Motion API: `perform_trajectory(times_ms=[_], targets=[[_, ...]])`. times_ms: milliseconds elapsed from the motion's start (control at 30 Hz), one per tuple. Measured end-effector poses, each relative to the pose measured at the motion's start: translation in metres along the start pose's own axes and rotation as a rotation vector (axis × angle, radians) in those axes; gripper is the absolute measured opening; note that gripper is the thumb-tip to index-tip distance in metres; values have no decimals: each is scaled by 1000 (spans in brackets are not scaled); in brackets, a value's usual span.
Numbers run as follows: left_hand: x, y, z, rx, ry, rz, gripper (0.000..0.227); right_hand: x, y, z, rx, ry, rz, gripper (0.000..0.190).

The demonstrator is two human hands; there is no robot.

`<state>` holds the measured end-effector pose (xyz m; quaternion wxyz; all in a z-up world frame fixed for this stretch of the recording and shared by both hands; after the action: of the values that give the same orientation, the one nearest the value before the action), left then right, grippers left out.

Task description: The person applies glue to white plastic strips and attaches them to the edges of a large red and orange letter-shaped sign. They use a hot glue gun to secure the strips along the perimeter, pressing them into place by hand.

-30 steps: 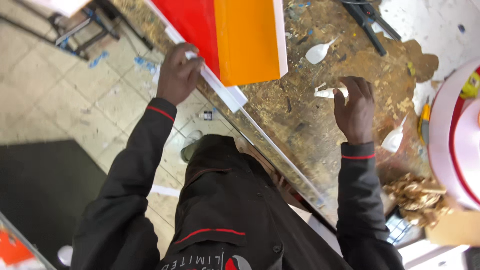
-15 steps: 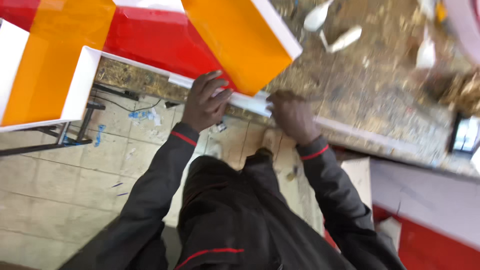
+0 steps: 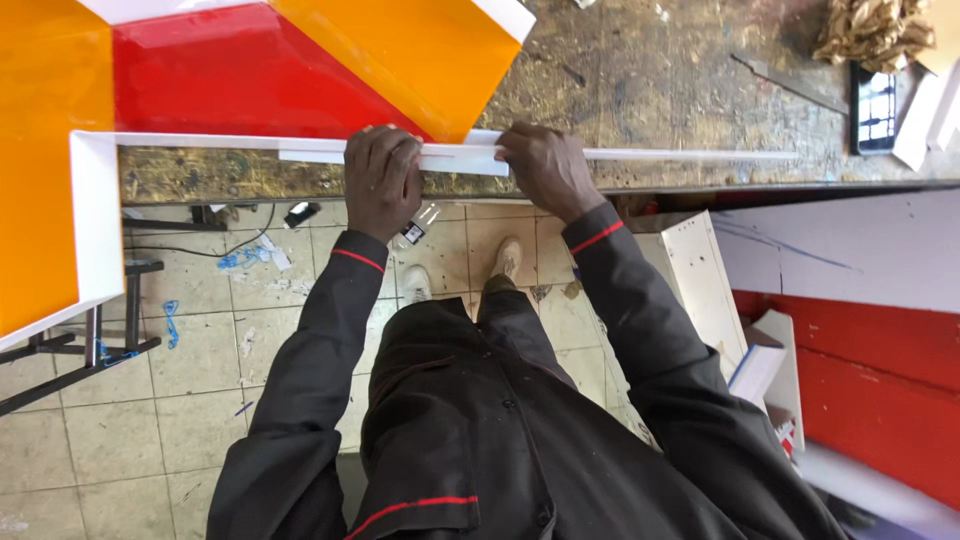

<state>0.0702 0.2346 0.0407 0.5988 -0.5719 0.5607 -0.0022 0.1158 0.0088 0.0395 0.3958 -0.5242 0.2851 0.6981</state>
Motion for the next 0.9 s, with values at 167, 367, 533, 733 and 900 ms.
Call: perform_trajectory(times_ms=[167, 367, 533, 733, 900], targets=[[-3, -7, -4, -21, -21, 43, 23, -8, -4, 6, -36, 72, -37, 15], [-3, -8, -6, -15, -29, 58, 25, -10, -7, 9, -96, 95, -52, 9], [0, -8, -5, -22, -45, 68, 29, -11, -6, 14, -147, 86, -36, 9], [5, -3, -2, -16, -52, 54, 26, -13, -1, 17, -136, 28, -44, 10], [7, -2, -1, -27, -49, 60, 24, -15, -2, 18, -145, 9, -42, 7]])
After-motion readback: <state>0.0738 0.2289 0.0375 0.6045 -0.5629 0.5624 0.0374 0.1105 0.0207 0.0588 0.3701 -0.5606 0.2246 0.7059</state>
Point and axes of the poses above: each hand's wrist, its own y-axis away from the middle knuckle, its own x-axis out of the palm, z = x × y, the point moved 10 cm from there along -y, towards the middle knuckle, and after that the axes turned 7 degrees about z, right-handed, at the moved point
